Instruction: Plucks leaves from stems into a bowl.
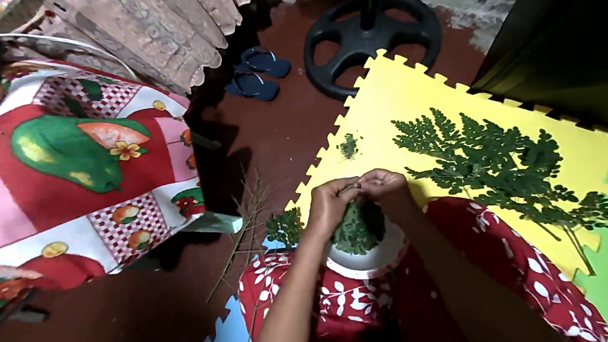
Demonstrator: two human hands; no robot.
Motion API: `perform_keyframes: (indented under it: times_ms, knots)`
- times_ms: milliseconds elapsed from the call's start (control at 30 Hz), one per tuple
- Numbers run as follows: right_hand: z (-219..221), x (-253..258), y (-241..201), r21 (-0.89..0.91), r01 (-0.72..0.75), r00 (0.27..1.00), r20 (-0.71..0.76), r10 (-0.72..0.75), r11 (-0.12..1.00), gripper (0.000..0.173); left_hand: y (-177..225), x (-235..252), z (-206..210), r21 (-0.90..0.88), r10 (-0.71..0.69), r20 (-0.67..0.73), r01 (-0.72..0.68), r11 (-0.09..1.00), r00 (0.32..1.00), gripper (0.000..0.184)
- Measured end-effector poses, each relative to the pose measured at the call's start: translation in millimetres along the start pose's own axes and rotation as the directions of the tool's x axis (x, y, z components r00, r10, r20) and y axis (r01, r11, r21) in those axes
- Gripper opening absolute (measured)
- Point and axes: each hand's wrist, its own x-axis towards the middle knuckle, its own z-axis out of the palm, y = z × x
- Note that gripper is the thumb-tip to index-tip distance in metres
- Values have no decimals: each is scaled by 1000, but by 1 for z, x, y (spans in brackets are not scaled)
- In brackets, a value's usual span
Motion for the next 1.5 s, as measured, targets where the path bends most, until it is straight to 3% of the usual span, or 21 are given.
perform_keyframes:
  times_ms: [167, 533, 633, 767, 967, 1100, 1200, 1333, 1500]
  knots:
    - [-4, -20, -8, 41, -56, 981, 190, 47, 998, 15, -7, -23, 1, -68, 14, -188, -27, 997, 982, 17]
    - [-3, -22, -15, 44, -91, 986, 143, 83, 995, 10, -7, -40, -10, -267, -106, -226, 43, 963, 968, 10]
    - [-10, -18, -16, 83, -122, 986, 126, 111, 989, 10, -11, -41, -14, -182, -137, -180, 104, 978, 974, 12]
    - [-6, -18, -16, 57, -142, 981, 142, 133, 988, 11, -10, -39, -15, 23, -114, -47, 115, 993, 992, 36]
    - [-3, -19, -17, -5, -126, 977, 173, 124, 992, 10, -3, -29, -4, 49, -68, -79, 72, 996, 995, 23]
    - [-6, -15, -9, -85, -11, 979, 201, 28, 996, 8, 0, -22, -4, 131, -86, -13, 87, 988, 996, 26]
    - [-15, -8, -8, -277, 64, 967, 254, 9, 959, 12, -3, -5, -3, 133, -126, -37, 130, 983, 991, 26]
    - [-17, -3, -7, -534, 94, 935, 338, 110, 840, 21, -16, 51, 1, 169, -171, -86, 184, 968, 981, 27]
    - [-1, 6, -13, -762, 57, 807, 415, 419, 645, 32, -33, 126, 27, 423, -239, -25, 227, 877, 971, 34]
